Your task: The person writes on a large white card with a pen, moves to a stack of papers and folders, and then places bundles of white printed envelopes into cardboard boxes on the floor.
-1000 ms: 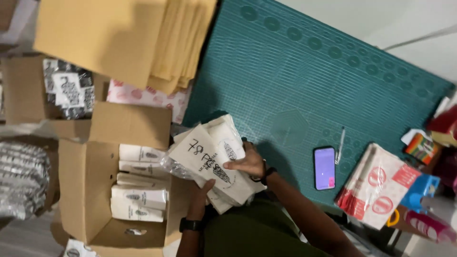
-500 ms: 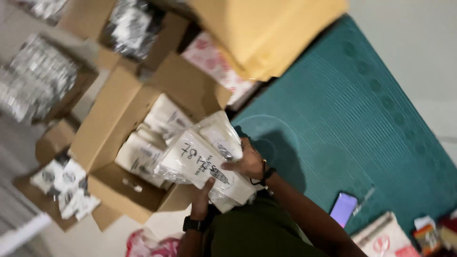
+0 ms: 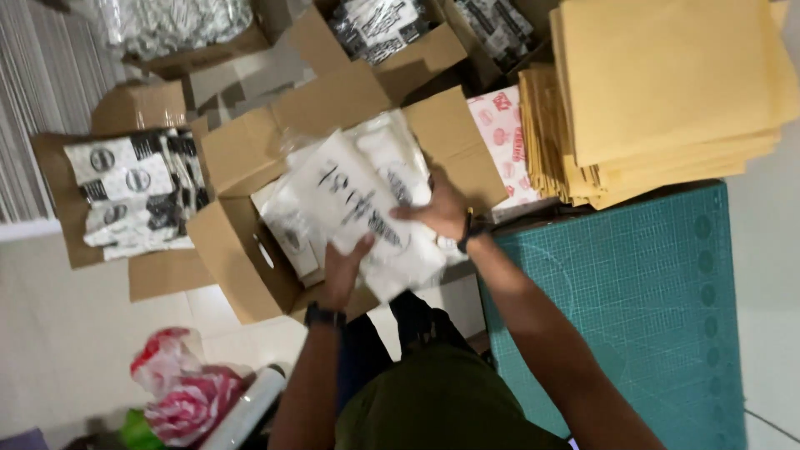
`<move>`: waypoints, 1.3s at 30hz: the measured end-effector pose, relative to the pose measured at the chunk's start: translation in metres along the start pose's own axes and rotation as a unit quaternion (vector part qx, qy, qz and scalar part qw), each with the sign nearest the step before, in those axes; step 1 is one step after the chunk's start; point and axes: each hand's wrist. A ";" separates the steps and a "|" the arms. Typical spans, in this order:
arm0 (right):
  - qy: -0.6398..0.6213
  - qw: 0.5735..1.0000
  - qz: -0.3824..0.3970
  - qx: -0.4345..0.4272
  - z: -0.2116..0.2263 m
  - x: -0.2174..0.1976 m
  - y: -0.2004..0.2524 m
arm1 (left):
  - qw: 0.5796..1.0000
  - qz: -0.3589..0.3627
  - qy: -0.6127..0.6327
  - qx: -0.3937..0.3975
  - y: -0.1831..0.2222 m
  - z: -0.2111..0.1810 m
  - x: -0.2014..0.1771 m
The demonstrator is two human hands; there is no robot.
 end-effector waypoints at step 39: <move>0.092 0.972 -0.193 -0.094 -0.521 0.033 0.020 | 0.987 -0.091 -0.017 -0.133 -0.034 0.361 -0.115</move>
Point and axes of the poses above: each hand's wrist, its own y-axis away from the middle knuckle, its own x-axis out of the palm, z = x × y, and after that the axes turned 14 degrees about -y, right-handed
